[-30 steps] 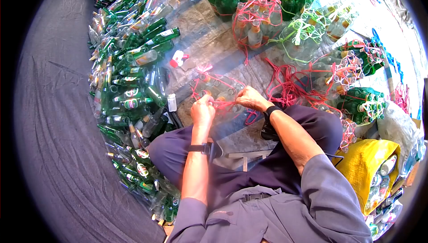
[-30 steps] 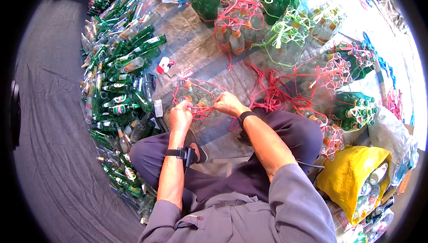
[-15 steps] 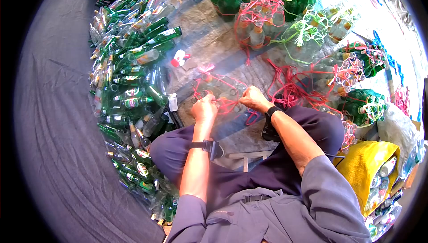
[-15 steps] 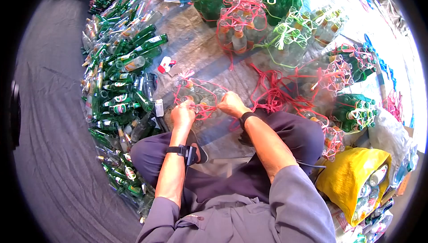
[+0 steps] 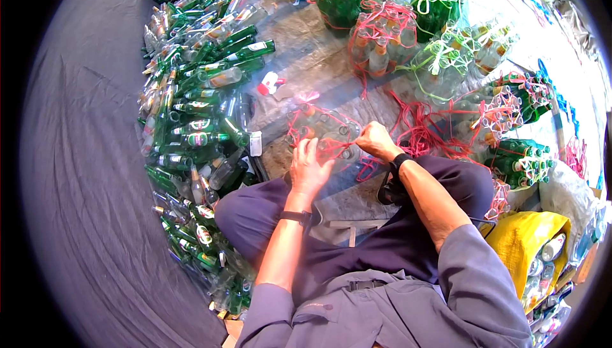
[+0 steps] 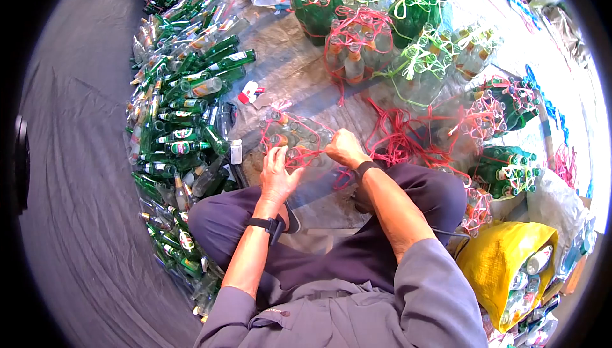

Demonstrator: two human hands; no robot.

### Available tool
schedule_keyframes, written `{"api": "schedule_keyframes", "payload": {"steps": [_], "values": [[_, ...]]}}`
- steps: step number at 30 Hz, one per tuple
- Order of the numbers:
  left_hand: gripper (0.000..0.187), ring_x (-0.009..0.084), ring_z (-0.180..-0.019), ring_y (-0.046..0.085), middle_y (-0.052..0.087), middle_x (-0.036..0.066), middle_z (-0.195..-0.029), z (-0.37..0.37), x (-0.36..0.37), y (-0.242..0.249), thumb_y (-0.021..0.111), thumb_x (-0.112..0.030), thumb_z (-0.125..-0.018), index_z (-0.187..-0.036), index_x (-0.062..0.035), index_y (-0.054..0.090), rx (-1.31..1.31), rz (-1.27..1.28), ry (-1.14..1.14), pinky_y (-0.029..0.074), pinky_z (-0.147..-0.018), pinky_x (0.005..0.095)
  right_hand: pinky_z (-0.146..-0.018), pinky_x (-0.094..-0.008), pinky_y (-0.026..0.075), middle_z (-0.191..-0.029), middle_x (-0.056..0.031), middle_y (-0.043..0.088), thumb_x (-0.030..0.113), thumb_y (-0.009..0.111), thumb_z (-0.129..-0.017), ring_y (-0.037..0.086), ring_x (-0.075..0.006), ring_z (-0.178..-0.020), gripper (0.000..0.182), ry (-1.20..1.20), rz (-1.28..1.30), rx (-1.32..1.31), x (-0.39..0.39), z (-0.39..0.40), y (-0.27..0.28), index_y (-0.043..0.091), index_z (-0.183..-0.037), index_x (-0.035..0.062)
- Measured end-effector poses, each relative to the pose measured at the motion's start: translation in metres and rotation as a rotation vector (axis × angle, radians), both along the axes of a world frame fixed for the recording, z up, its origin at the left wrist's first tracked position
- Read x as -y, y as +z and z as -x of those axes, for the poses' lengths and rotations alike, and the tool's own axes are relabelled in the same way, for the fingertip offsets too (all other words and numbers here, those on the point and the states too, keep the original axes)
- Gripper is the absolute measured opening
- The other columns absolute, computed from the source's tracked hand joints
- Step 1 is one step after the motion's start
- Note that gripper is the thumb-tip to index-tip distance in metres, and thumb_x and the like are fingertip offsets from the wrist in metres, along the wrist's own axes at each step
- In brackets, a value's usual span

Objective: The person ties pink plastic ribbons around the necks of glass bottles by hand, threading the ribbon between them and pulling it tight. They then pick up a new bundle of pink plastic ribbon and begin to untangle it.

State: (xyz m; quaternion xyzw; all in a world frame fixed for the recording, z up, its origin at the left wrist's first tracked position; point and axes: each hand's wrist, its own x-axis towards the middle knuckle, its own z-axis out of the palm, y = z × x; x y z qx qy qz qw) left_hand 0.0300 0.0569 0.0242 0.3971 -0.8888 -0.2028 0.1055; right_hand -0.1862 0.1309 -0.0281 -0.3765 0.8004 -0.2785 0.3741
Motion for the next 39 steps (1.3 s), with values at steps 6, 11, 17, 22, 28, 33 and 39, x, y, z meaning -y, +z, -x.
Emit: {"api": "schedule_keyframes", "payload": {"steps": [6, 11, 17, 22, 28, 33, 39], "values": [[0.092, 0.0424, -0.128, 0.042, 0.035, 0.024, -0.145, 0.002, -0.020, -0.004, 0.084, -0.037, -0.067, -0.142, -0.0072, 0.038, 0.139, 0.125, 0.300, 0.042, -0.100, 0.0486, -0.072, -0.0491, 0.054, -0.075, -0.0316, 0.062, 0.018, 0.062, -0.072, 0.066, -0.0461, -0.076, 0.025, 0.045, 0.146, 0.020, -0.015, -0.005, 0.023, 0.067, -0.070, -0.0056], [0.105, 0.0449, -0.121, 0.052, 0.044, 0.029, -0.141, 0.000, -0.013, 0.002, 0.081, -0.036, -0.070, -0.151, -0.0059, 0.022, 0.073, -0.405, 0.374, 0.046, -0.097, 0.0473, -0.069, -0.0496, 0.054, -0.072, -0.0288, 0.063, 0.018, 0.062, -0.075, 0.065, -0.0449, -0.072, 0.023, 0.157, 0.222, -0.071, -0.019, -0.009, 0.030, 0.067, -0.069, -0.0038], [0.103, 0.0409, -0.104, 0.065, 0.063, 0.028, -0.118, -0.017, -0.002, -0.027, 0.079, -0.022, -0.073, -0.153, -0.0065, 0.017, -0.099, -0.203, 0.231, 0.051, -0.090, 0.0424, -0.065, -0.0492, 0.053, -0.068, -0.0275, 0.061, 0.015, 0.062, -0.077, 0.065, -0.0434, -0.068, 0.022, 0.304, 0.395, -0.166, -0.026, -0.016, 0.019, 0.064, -0.065, -0.0041], [0.094, 0.0421, -0.105, 0.063, 0.061, 0.028, -0.120, -0.030, 0.017, -0.019, 0.071, -0.010, -0.074, -0.152, -0.0048, 0.020, -0.149, -0.426, 0.198, 0.052, -0.089, 0.0442, -0.055, -0.0473, 0.047, -0.063, -0.0273, 0.053, 0.014, 0.060, -0.082, 0.059, -0.0436, -0.059, 0.025, 0.215, 0.378, 0.004, -0.030, -0.043, 0.038, 0.058, -0.065, -0.0041], [0.088, 0.0408, -0.101, 0.065, 0.064, 0.026, -0.114, -0.044, 0.032, -0.019, 0.068, -0.006, -0.074, -0.151, -0.0078, 0.026, -0.157, -0.315, 0.096, 0.053, -0.086, 0.0441, -0.065, -0.0487, 0.052, -0.071, -0.0271, 0.061, 0.017, 0.064, -0.083, 0.063, -0.0447, -0.071, 0.024, 0.321, 0.313, -0.046, -0.026, -0.038, 0.036, 0.065, -0.070, -0.0031], [0.090, 0.0410, -0.104, 0.064, 0.062, 0.023, -0.123, -0.042, 0.030, -0.008, 0.071, -0.012, -0.075, -0.152, -0.0137, 0.025, 0.041, -0.344, 0.187, 0.052, -0.087, 0.0465, -0.065, -0.0481, 0.053, -0.069, -0.0259, 0.061, 0.018, 0.067, -0.083, 0.063, -0.0448, -0.070, 0.022, 0.210, 0.265, -0.029, -0.020, -0.029, 0.021, 0.067, -0.072, -0.0014], [0.087, 0.0380, -0.123, 0.053, 0.047, 0.020, -0.143, -0.033, 0.016, -0.010, 0.073, -0.019, -0.075, -0.150, -0.0079, 0.028, 0.007, -0.238, 0.221, 0.044, -0.099, 0.0462, -0.071, -0.0497, 0.054, -0.075, -0.0244, 0.065, 0.021, 0.068, -0.082, 0.065, -0.0435, -0.075, 0.021, 0.235, 0.212, -0.182, -0.015, -0.022, 0.024, 0.070, -0.075, 0.0014]]}}
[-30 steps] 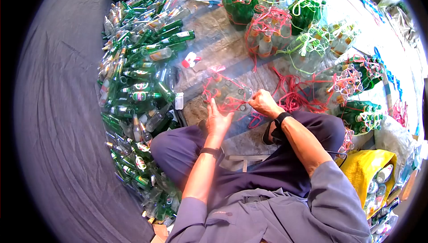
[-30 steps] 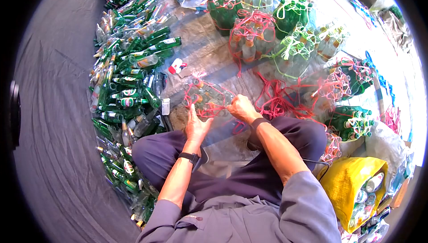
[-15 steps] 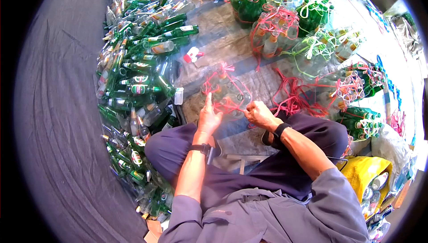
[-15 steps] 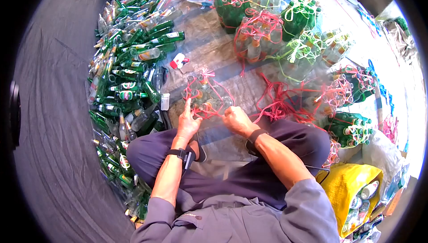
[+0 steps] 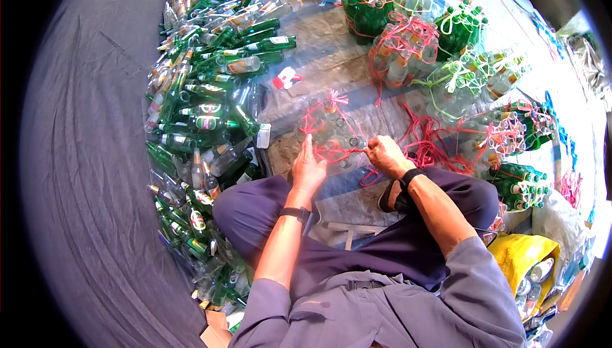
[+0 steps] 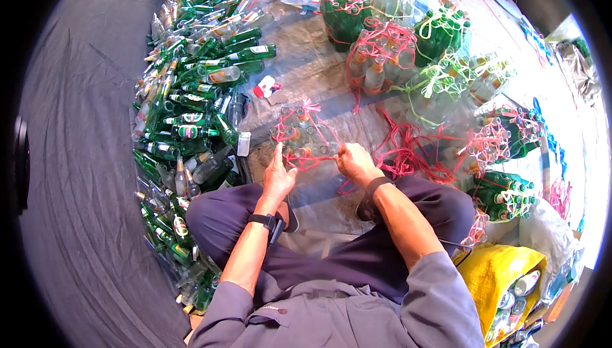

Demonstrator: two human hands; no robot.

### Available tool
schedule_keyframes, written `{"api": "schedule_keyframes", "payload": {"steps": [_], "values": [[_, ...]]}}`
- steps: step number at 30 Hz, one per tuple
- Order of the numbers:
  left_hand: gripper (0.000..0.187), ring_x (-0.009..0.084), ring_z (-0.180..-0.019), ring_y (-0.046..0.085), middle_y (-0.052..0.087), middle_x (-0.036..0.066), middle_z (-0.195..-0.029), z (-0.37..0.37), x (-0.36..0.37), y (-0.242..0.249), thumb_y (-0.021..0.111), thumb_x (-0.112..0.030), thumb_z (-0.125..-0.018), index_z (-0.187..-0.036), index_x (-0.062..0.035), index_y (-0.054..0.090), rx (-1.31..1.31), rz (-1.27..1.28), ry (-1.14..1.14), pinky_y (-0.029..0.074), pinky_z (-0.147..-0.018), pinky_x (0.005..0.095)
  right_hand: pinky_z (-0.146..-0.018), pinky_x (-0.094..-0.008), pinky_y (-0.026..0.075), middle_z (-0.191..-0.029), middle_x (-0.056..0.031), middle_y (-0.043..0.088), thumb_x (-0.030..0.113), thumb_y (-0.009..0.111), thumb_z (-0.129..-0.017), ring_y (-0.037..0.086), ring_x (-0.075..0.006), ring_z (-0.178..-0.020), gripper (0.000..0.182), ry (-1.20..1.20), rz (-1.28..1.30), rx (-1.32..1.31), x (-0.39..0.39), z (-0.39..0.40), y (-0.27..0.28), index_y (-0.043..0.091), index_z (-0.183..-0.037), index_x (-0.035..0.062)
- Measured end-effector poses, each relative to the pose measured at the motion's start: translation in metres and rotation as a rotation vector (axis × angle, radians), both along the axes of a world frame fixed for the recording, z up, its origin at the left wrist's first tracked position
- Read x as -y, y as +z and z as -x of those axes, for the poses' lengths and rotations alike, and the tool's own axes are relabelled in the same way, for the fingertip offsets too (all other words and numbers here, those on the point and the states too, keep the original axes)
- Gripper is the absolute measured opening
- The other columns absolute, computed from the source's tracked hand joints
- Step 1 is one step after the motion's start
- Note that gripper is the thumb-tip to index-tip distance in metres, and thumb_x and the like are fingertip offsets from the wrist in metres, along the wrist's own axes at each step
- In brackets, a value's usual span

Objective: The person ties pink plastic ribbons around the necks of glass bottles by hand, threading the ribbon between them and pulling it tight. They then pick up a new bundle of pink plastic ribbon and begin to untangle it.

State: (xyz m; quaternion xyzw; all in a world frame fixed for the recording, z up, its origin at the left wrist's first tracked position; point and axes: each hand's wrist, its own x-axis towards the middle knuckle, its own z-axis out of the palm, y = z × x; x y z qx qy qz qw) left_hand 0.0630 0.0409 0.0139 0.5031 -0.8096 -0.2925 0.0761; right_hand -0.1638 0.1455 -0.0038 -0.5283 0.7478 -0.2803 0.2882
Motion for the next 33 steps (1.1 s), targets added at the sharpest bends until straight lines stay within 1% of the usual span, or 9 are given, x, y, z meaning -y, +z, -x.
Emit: {"api": "schedule_keyframes", "payload": {"steps": [2, 4, 8, 11, 16, 18, 25, 27, 33], "values": [[0.088, 0.0374, -0.130, 0.046, 0.043, 0.020, -0.146, 0.003, -0.005, -0.004, 0.074, -0.022, -0.075, -0.149, -0.0049, 0.029, -0.022, 0.054, -0.021, 0.039, -0.106, 0.0474, -0.074, -0.0499, 0.054, -0.078, -0.0238, 0.067, 0.022, 0.067, -0.082, 0.066, -0.0430, -0.078, 0.020, 0.004, -0.033, -0.108, 0.001, 0.002, 0.005, 0.071, -0.077, 0.0027], [0.091, 0.0378, -0.141, 0.031, 0.037, 0.022, -0.150, 0.015, -0.017, 0.007, 0.076, -0.031, -0.074, -0.148, -0.0015, 0.031, 0.040, 0.261, -0.105, 0.024, -0.115, 0.0518, -0.075, -0.0499, 0.054, -0.077, -0.0239, 0.067, 0.022, 0.066, -0.082, 0.066, -0.0430, -0.078, 0.020, -0.002, -0.026, -0.107, 0.004, 0.004, 0.004, 0.071, -0.077, 0.0031], [0.094, 0.0400, -0.143, 0.027, 0.034, 0.025, -0.150, 0.043, -0.035, 0.013, 0.076, -0.040, -0.075, -0.148, -0.0021, 0.031, -0.001, 0.355, -0.223, 0.017, -0.116, 0.0554, -0.076, -0.0503, 0.054, -0.079, -0.0244, 0.067, 0.021, 0.063, -0.081, 0.066, -0.0429, -0.079, 0.020, 0.042, -0.024, -0.160, 0.010, 0.005, 0.010, 0.071, -0.076, 0.0033], [0.095, 0.0391, -0.146, 0.023, 0.031, 0.025, -0.153, 0.051, -0.036, -0.024, 0.076, -0.038, -0.074, -0.149, -0.0027, 0.029, -0.010, 0.331, -0.210, 0.015, -0.118, 0.0516, -0.076, -0.0511, 0.054, -0.078, -0.0257, 0.066, 0.019, 0.061, -0.079, 0.066, -0.0433, -0.079, 0.020, 0.064, -0.049, -0.143, 0.013, 0.007, 0.022, 0.071, -0.076, 0.0023], [0.088, 0.0412, -0.146, 0.022, 0.031, 0.025, -0.153, 0.050, -0.040, -0.027, 0.075, -0.029, -0.076, -0.148, -0.0020, 0.032, -0.121, 0.282, -0.178, 0.019, -0.118, 0.0502, -0.074, -0.0512, 0.054, -0.076, -0.0278, 0.065, 0.015, 0.060, -0.079, 0.066, -0.0442, -0.077, 0.019, 0.141, -0.055, -0.170, 0.017, 0.010, 0.040, 0.070, -0.077, -0.0010], [0.083, 0.0406, -0.144, 0.026, 0.036, 0.023, -0.151, 0.054, -0.040, -0.027, 0.075, -0.024, -0.073, -0.144, -0.0032, 0.038, -0.081, 0.339, -0.166, 0.026, -0.115, 0.0493, -0.074, -0.0512, 0.054, -0.076, -0.0278, 0.065, 0.015, 0.060, -0.079, 0.066, -0.0442, -0.077, 0.019, 0.159, -0.049, -0.160, 0.019, 0.012, 0.044, 0.070, -0.077, -0.0012], [0.078, 0.0388, -0.144, 0.028, 0.039, 0.022, -0.150, 0.057, -0.040, -0.038, 0.076, -0.029, -0.074, -0.140, -0.0030, 0.045, -0.145, 0.368, -0.085, 0.026, -0.115, 0.0491, -0.073, -0.0515, 0.054, -0.075, -0.0286, 0.064, 0.014, 0.060, -0.078, 0.066, -0.0450, -0.075, 0.019, 0.201, -0.062, -0.211, 0.025, 0.011, 0.045, 0.068, -0.075, -0.0026], [0.068, 0.0382, -0.140, 0.035, 0.047, 0.020, -0.144, 0.059, -0.040, -0.038, 0.077, -0.029, -0.072, -0.131, -0.0037, 0.054, -0.165, 0.388, -0.041, 0.030, -0.113, 0.0479, -0.072, -0.0516, 0.054, -0.074, -0.0286, 0.064, 0.014, 0.059, -0.079, 0.066, -0.0452, -0.075, 0.019, 0.210, -0.061, -0.222, 0.026, 0.011, 0.044, 0.068, -0.075, -0.0029], [0.050, 0.0346, -0.128, 0.049, 0.057, 0.017, -0.133, 0.067, -0.035, -0.030, 0.075, -0.024, -0.068, -0.113, -0.0032, 0.064, -0.155, 0.361, 0.027, 0.039, -0.108, 0.0437, -0.072, -0.0518, 0.054, -0.077, -0.0279, 0.066, 0.013, 0.057, -0.080, 0.066, -0.0449, -0.076, 0.018, 0.285, -0.098, -0.296, 0.031, 0.008, 0.046, 0.067, -0.078, -0.0030]]}}
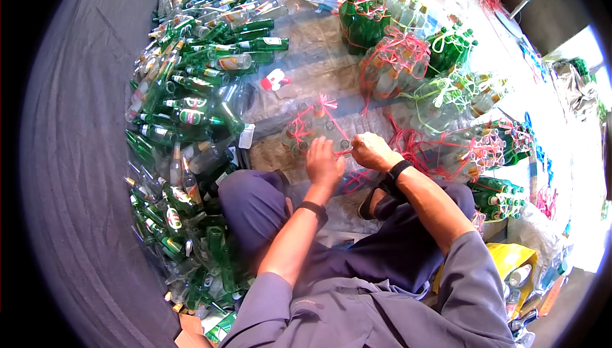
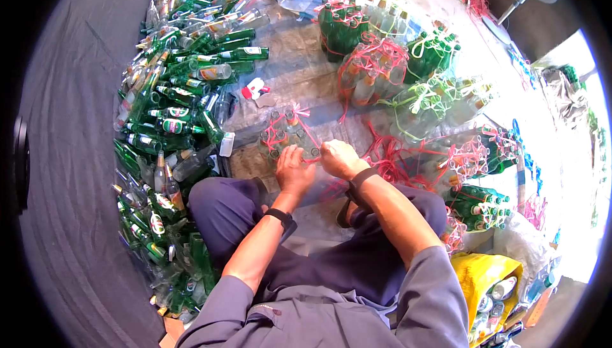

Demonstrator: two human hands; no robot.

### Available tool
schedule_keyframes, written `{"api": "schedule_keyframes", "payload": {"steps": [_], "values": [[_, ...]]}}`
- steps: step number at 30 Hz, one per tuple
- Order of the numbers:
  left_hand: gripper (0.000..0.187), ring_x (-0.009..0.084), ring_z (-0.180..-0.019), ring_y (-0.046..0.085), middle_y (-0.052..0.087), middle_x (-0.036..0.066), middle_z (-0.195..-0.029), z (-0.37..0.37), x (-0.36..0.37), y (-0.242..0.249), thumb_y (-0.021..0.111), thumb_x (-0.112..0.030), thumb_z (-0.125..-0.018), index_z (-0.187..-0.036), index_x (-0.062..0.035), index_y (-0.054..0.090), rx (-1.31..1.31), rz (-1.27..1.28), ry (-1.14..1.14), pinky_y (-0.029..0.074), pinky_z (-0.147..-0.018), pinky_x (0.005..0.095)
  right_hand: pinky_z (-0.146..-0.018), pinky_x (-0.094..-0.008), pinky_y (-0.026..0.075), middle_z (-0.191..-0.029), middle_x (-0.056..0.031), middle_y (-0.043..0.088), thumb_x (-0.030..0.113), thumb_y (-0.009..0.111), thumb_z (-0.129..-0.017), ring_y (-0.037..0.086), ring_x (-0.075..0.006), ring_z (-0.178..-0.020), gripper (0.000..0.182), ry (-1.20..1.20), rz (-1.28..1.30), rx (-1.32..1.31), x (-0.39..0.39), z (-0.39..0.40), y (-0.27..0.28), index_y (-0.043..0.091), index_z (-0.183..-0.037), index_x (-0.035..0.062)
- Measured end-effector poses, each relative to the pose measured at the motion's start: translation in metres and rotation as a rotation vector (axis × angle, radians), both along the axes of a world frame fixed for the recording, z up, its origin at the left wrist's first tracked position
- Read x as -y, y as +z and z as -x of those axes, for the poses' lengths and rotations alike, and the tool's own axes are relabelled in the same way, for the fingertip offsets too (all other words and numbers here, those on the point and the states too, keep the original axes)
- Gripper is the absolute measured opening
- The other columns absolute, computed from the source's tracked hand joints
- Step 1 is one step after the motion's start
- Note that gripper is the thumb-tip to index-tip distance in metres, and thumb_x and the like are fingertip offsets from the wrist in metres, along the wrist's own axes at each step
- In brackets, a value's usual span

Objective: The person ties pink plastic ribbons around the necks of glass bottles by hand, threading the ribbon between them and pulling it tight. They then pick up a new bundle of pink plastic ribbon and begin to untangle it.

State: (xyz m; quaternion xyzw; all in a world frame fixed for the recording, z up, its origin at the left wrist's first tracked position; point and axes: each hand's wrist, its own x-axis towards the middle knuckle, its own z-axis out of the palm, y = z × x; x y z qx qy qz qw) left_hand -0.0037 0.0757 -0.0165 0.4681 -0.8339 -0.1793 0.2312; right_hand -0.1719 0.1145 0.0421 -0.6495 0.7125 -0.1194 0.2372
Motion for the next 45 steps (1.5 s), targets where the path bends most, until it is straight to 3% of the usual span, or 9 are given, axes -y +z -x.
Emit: {"api": "schedule_keyframes", "payload": {"steps": [5, 7, 13, 22, 24, 30, 32, 38, 45], "values": [[0.052, 0.0351, -0.127, 0.050, 0.057, 0.017, -0.132, 0.001, 0.007, -0.005, 0.073, -0.021, -0.067, -0.115, -0.0038, 0.062, -0.045, -0.053, 0.024, 0.041, -0.106, 0.0434, -0.072, -0.0509, 0.054, -0.081, -0.0272, 0.066, 0.012, 0.055, -0.081, 0.067, -0.0442, -0.079, 0.018, 0.090, -0.055, -0.041, 0.005, 0.001, 0.009, 0.067, -0.080, -0.0020], [0.055, 0.0359, -0.127, 0.048, 0.055, 0.018, -0.133, 0.002, 0.007, -0.009, 0.073, -0.021, -0.067, -0.117, -0.0048, 0.059, -0.035, -0.036, 0.026, 0.040, -0.106, 0.0444, -0.068, -0.0508, 0.054, -0.074, -0.0265, 0.064, 0.011, 0.058, -0.078, 0.066, -0.0437, -0.074, 0.015, 0.139, 0.065, -0.039, 0.007, 0.002, 0.002, 0.065, -0.071, -0.0010], [0.056, 0.0368, -0.123, 0.052, 0.056, 0.020, -0.133, 0.001, 0.011, -0.007, 0.070, -0.021, -0.067, -0.118, -0.0016, 0.058, -0.026, -0.018, 0.027, 0.044, -0.103, 0.0438, -0.068, -0.0500, 0.054, -0.074, -0.0252, 0.064, 0.010, 0.060, -0.076, 0.066, -0.0426, -0.075, 0.013, 0.176, -0.001, 0.010, 0.010, 0.008, 0.005, 0.064, -0.070, -0.0010], [0.043, 0.0354, -0.116, 0.057, 0.060, 0.020, -0.125, 0.003, 0.014, -0.004, 0.068, -0.017, -0.067, -0.106, -0.0018, 0.063, -0.024, -0.010, -0.004, 0.048, -0.097, 0.0424, -0.065, -0.0512, 0.052, -0.068, -0.0248, 0.062, 0.010, 0.060, -0.075, 0.064, -0.0430, -0.071, 0.015, 0.271, 0.048, 0.077, 0.010, 0.019, 0.015, 0.061, -0.066, -0.0013], [0.043, 0.0350, -0.115, 0.058, 0.060, 0.020, -0.125, 0.003, 0.015, -0.002, 0.068, -0.016, -0.067, -0.107, -0.0025, 0.063, -0.019, -0.034, -0.012, 0.049, -0.097, 0.0419, -0.068, -0.0484, 0.055, -0.074, -0.0237, 0.066, 0.008, 0.055, -0.078, 0.067, -0.0410, -0.075, 0.014, 0.352, -0.006, 0.002, 0.010, 0.017, 0.026, 0.065, -0.072, -0.0005], [0.042, 0.0342, -0.114, 0.058, 0.061, 0.019, -0.124, 0.004, 0.016, -0.003, 0.068, -0.015, -0.066, -0.107, -0.0042, 0.063, -0.010, -0.041, 0.000, 0.049, -0.096, 0.0411, -0.059, -0.0474, 0.053, -0.067, -0.0220, 0.064, 0.009, 0.059, -0.075, 0.067, -0.0382, -0.065, 0.011, 0.425, 0.019, -0.154, 0.034, 0.016, 0.024, 0.065, -0.070, 0.0007], [0.043, 0.0339, -0.115, 0.058, 0.061, 0.018, -0.123, 0.004, 0.016, -0.004, 0.068, -0.015, -0.066, -0.108, -0.0047, 0.063, -0.005, -0.032, 0.001, 0.049, -0.097, 0.0411, -0.058, -0.0469, 0.052, -0.065, -0.0203, 0.063, 0.009, 0.059, -0.074, 0.066, -0.0374, -0.063, 0.011, 0.445, 0.184, -0.207, 0.044, 0.018, 0.009, 0.063, -0.068, 0.0010], [0.048, 0.0340, -0.114, 0.057, 0.061, 0.018, -0.123, 0.004, 0.014, 0.000, 0.069, -0.015, -0.066, -0.111, -0.0034, 0.061, 0.006, 0.015, -0.010, 0.048, -0.097, 0.0419, -0.053, -0.0420, 0.049, -0.068, -0.0158, 0.065, 0.009, 0.061, -0.073, 0.065, -0.0336, -0.063, 0.009, 0.389, 0.239, -0.249, 0.069, 0.024, -0.013, 0.063, -0.065, 0.0046], [0.052, 0.0356, -0.117, 0.056, 0.062, 0.019, -0.119, 0.004, 0.014, 0.012, 0.066, -0.017, -0.072, -0.120, 0.0015, 0.058, -0.012, -0.036, -0.054, 0.043, -0.101, 0.0460, -0.064, -0.0438, 0.052, -0.077, -0.0158, 0.068, 0.015, 0.064, -0.078, 0.067, -0.0345, -0.074, 0.011, 0.211, 0.092, -0.045, 0.076, 0.036, -0.051, 0.072, -0.075, 0.0093]]}}
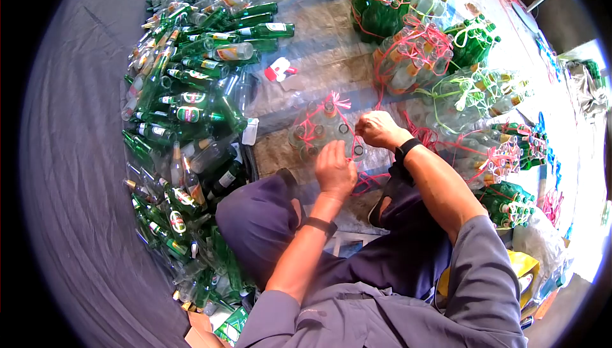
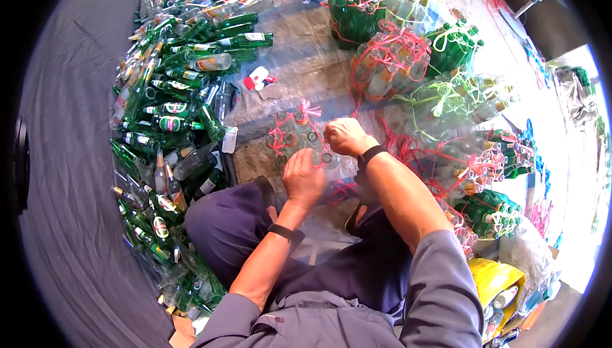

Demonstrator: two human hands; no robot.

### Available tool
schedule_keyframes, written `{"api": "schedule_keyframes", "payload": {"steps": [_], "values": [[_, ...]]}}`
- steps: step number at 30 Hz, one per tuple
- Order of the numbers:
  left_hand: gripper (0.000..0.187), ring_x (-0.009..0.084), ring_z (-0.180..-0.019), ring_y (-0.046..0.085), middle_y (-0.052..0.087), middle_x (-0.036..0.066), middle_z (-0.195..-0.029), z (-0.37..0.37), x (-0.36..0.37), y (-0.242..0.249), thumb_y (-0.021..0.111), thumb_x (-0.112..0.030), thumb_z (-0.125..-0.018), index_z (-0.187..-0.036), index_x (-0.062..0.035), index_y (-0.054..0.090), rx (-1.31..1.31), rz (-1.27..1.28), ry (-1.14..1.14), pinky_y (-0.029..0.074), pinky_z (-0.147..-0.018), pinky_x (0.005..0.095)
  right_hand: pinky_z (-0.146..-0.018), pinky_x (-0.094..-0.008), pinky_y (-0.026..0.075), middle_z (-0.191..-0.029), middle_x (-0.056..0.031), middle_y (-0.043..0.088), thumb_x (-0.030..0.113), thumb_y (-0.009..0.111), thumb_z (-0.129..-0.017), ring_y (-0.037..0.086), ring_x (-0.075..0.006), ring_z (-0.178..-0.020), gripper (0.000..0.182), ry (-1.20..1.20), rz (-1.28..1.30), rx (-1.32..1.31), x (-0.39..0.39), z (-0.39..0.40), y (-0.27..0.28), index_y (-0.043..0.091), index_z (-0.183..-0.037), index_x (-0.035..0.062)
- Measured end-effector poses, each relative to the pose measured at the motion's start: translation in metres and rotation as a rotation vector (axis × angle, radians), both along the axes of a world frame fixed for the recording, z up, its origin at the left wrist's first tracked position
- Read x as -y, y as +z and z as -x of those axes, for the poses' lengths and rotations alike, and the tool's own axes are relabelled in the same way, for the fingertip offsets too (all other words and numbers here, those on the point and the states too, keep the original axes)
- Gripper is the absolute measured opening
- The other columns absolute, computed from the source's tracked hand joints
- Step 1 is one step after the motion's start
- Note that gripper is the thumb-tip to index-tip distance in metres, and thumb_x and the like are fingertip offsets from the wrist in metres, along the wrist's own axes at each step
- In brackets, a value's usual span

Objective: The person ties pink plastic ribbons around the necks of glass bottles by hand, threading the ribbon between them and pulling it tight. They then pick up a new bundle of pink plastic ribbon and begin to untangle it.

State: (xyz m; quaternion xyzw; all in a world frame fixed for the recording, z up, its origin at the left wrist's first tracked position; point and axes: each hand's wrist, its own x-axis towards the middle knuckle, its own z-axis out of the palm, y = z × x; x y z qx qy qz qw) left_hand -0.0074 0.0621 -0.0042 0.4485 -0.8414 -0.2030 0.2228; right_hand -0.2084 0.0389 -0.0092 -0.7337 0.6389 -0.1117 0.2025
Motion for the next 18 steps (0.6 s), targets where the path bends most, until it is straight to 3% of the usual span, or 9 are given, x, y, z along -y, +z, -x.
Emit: {"api": "schedule_keyframes", "payload": {"steps": [6, 8, 12, 18], "values": [[0.058, 0.0346, -0.115, 0.054, 0.062, 0.020, -0.117, 0.005, 0.000, 0.005, 0.063, -0.013, -0.072, -0.126, 0.0032, 0.051, 0.059, -0.006, -0.037, 0.037, -0.100, 0.0471, -0.075, -0.0420, 0.054, -0.085, -0.0175, 0.070, 0.028, 0.069, -0.078, 0.068, -0.0348, -0.085, 0.021, -0.212, -0.226, 0.188, 0.005, 0.006, -0.018, 0.076, -0.084, 0.0095], [0.059, 0.0333, -0.114, 0.054, 0.062, 0.018, -0.118, 0.008, 0.001, 0.003, 0.063, -0.012, -0.071, -0.127, 0.0021, 0.050, 0.028, -0.051, -0.020, 0.036, -0.100, 0.0464, -0.079, -0.0416, 0.054, -0.088, -0.0187, 0.071, 0.030, 0.070, -0.077, 0.069, -0.0340, -0.088, 0.023, -0.243, -0.412, 0.234, 0.013, 0.002, -0.013, 0.077, -0.085, 0.0092], [0.060, 0.0302, -0.115, 0.053, 0.062, 0.013, -0.121, 0.012, 0.005, 0.003, 0.062, -0.010, -0.072, -0.130, -0.0014, 0.048, -0.096, -0.176, 0.017, 0.034, -0.101, 0.0450, -0.080, -0.0423, 0.054, -0.090, -0.0195, 0.070, 0.027, 0.070, -0.077, 0.069, -0.0345, -0.090, 0.022, -0.241, -0.434, 0.237, 0.018, -0.001, -0.026, 0.077, -0.087, 0.0098], [0.062, 0.0285, -0.117, 0.051, 0.063, 0.009, -0.124, 0.017, 0.005, 0.004, 0.060, -0.008, -0.071, -0.131, -0.0028, 0.046, -0.074, -0.185, 0.010, 0.031, -0.104, 0.0441, -0.079, -0.0427, 0.055, -0.090, -0.0232, 0.070, 0.027, 0.069, -0.079, 0.069, -0.0362, -0.089, 0.024, -0.281, -0.494, 0.156, 0.020, -0.010, -0.036, 0.074, -0.080, 0.0036]]}}
